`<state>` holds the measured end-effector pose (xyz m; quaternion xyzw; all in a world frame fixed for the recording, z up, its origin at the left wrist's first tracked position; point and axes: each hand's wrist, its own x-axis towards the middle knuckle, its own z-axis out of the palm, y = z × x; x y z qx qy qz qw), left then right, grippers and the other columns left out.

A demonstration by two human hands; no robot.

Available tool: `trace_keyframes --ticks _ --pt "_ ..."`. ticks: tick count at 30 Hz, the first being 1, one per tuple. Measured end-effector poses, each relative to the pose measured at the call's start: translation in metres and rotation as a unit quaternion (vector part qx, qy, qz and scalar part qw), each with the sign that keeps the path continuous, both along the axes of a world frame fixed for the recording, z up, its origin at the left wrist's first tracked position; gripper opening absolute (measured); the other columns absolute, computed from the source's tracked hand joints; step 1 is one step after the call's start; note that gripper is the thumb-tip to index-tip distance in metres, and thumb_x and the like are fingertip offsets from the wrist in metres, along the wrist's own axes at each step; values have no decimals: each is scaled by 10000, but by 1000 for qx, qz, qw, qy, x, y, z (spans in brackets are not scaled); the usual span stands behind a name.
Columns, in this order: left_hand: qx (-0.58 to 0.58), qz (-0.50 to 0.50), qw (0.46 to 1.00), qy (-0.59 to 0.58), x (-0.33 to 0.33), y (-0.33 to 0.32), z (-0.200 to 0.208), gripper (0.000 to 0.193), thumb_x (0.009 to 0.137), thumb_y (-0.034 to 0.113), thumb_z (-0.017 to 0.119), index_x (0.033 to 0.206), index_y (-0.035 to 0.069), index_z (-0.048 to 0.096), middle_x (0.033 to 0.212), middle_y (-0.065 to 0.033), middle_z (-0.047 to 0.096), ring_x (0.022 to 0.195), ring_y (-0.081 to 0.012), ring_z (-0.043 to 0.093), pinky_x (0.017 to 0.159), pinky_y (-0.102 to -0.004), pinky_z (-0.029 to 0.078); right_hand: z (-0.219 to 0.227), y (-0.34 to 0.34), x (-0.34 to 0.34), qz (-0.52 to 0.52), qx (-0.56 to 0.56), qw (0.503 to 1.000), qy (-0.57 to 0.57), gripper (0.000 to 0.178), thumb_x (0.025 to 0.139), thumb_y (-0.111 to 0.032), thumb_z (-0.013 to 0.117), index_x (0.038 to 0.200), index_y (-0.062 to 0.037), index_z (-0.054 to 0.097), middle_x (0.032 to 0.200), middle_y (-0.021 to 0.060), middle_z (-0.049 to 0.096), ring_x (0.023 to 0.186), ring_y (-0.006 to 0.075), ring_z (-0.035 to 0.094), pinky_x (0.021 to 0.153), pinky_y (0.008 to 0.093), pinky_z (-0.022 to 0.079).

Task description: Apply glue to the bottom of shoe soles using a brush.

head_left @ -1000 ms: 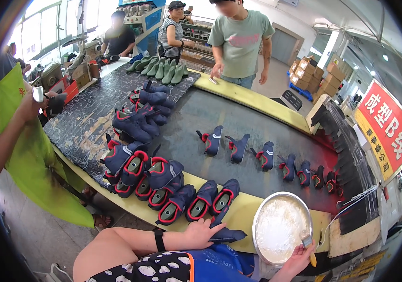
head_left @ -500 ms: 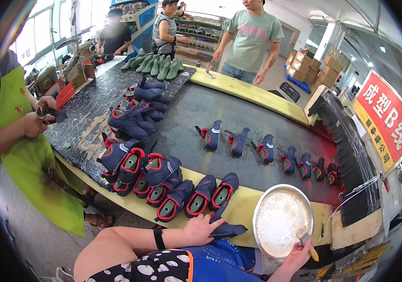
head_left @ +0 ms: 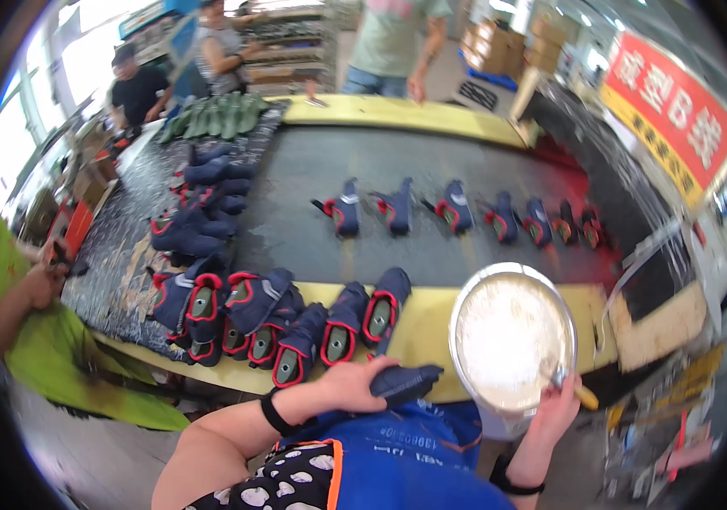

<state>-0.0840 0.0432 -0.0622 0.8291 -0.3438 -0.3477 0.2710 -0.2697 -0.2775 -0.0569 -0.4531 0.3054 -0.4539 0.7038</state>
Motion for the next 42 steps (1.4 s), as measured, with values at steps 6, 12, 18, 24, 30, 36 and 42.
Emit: trace_keyframes --ticks 6,12,18,24,30,36,42 --pt "-281 96 890 347 7 0 47 917 727 181 710 1524 53 277 1427 -153 460 1248 -278 544 1002 -403 496 3 -14 14 32 -185 970 152 135 939 -58 665 1038 3 596 960 48 633 860 93 598 750 238 492" --pt "-327 167 805 467 3 -27 33 1019 692 173 681 1565 66 166 1366 -211 508 1131 -315 622 777 -454 624 -3 -26 38 36 -330 904 268 149 876 -128 744 926 -17 658 792 62 672 699 140 642 658 270 504" --pt "-297 158 830 445 -5 -46 48 912 736 291 651 1515 -27 299 1464 -203 462 1315 -289 517 1122 -349 374 -13 -22 42 116 -402 809 413 210 816 -187 779 906 -19 691 772 125 699 665 242 684 641 334 533" --pt "-287 168 805 491 5 -57 48 783 837 226 564 1527 -6 274 1451 -188 470 1304 -260 518 1087 -346 412 -4 -29 40 71 -321 899 290 168 812 -133 791 910 -28 704 784 82 703 664 151 667 626 274 526" --pt "-266 161 790 528 17 -66 53 668 901 165 510 1509 -11 297 1411 -181 508 1239 -231 570 1046 -319 455 16 -29 48 42 -422 829 364 134 817 -95 777 893 -25 692 822 80 689 729 208 678 654 300 518" --pt "-244 107 802 534 18 -62 57 680 934 187 536 1530 0 268 1425 -147 495 1228 -188 559 1038 -301 451 26 -17 44 9 -463 845 267 108 818 -24 754 896 -2 682 871 108 685 818 235 668 765 304 506" --pt "-242 83 791 555 13 -50 41 673 959 249 546 1531 9 285 1391 -119 522 1192 -133 561 995 -269 460 23 -12 38 13 -449 854 263 103 849 26 699 938 34 648 891 111 661 860 211 634 834 304 476"
